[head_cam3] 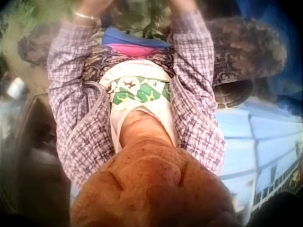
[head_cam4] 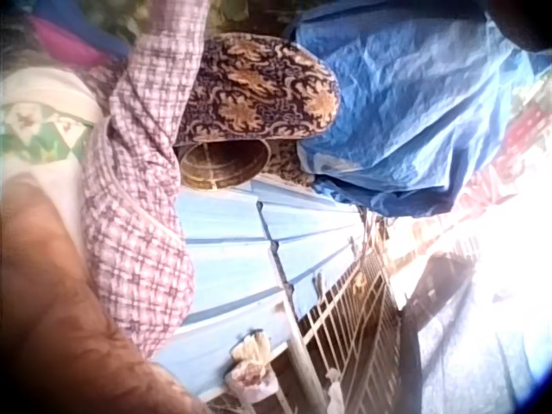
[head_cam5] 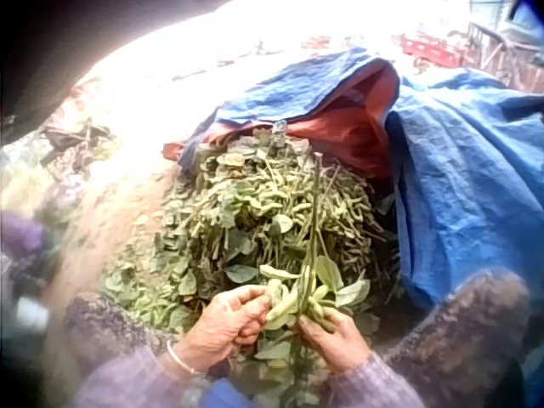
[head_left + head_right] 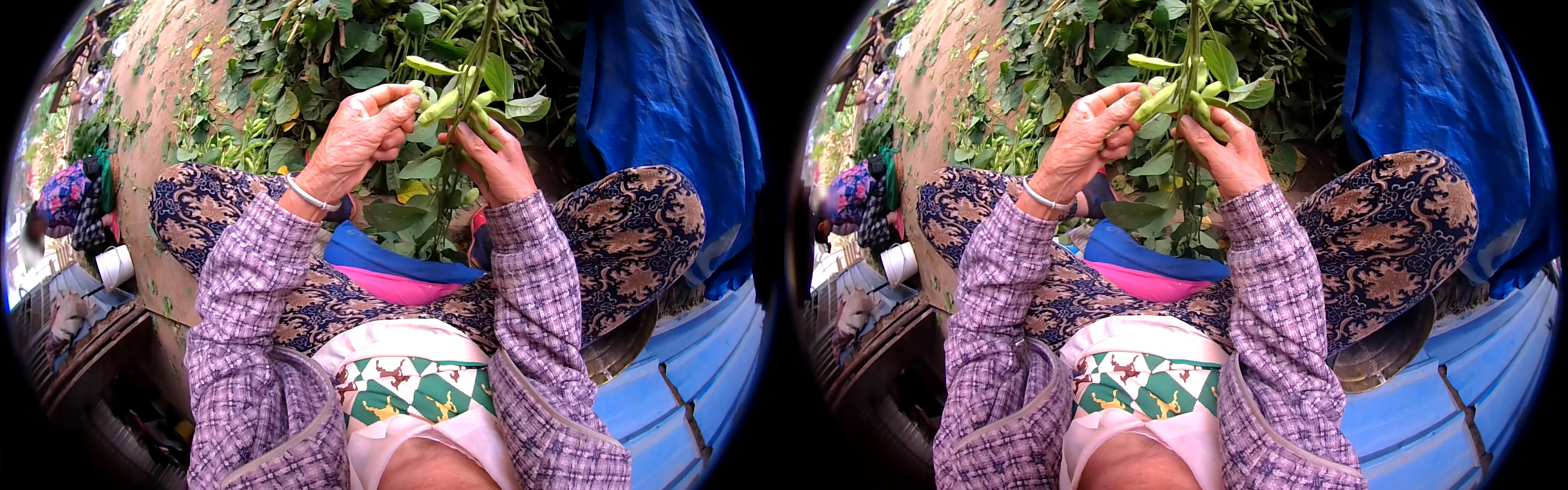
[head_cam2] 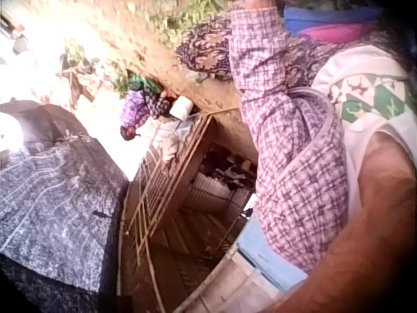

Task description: The person sits cross-legged on the ground and shells green vegetables, likely edamame, by hand. They remove the pods from the stems and place the shelled vegetables into a white bowl positioned between their legs.

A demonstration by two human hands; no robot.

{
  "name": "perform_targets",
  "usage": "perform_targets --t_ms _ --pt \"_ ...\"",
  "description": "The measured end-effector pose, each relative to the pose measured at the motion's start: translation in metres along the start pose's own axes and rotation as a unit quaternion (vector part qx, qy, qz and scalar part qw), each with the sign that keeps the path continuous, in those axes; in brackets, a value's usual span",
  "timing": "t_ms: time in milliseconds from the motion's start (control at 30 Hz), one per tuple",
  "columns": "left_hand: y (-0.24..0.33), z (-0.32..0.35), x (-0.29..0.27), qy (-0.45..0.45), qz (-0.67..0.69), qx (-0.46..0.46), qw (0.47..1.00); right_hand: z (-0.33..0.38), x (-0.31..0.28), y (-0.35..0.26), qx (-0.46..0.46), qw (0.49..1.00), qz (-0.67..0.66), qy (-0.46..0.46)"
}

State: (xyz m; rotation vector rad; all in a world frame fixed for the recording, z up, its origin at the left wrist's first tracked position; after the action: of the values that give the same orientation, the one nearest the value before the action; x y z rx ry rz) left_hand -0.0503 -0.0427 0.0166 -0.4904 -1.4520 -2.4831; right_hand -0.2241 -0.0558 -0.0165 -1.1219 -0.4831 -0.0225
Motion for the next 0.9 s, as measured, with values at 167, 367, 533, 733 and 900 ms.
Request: perform_targets --t_ms 167,367,533,733,900 --pt "-0.002 0.002 -0.012 -0.044 0.093 0.024 0.994 0.006 0.011 -0.005 0.033 0.998 0.026 -0.044" --pt "0.007 0.003 -0.002 -0.071 0.024 -0.013 0.997 0.012 -0.007 0.013 0.033 0.993 0.039 -0.107" --pt "0.004 0.01 -0.01 -0.058 0.015 0.01 0.998 0.008 0.001 0.012 -0.046 0.975 0.157 -0.152" --pt "0.005 0.003 -0.009 -0.073 -0.006 0.0 0.997 0.008 -0.001 0.014 -0.042 0.985 0.152 -0.069" --pt "0.005 0.001 -0.004 -0.067 0.011 -0.009 0.998 0.004 -0.013 0.034 -0.023 0.999 0.024 -0.021"
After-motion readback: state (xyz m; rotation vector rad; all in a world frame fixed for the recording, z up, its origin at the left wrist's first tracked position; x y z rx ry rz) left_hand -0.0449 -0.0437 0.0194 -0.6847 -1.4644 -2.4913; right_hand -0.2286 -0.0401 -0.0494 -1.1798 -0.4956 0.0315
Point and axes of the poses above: each hand's wrist, its own z-axis away from the middle knuckle, its own x-axis out of the palm, y = z × x, the point moved 2 cm from there along -z, towards the middle knuckle, and after that the axes turned 3 degrees about -x, right-handed, at the moved point
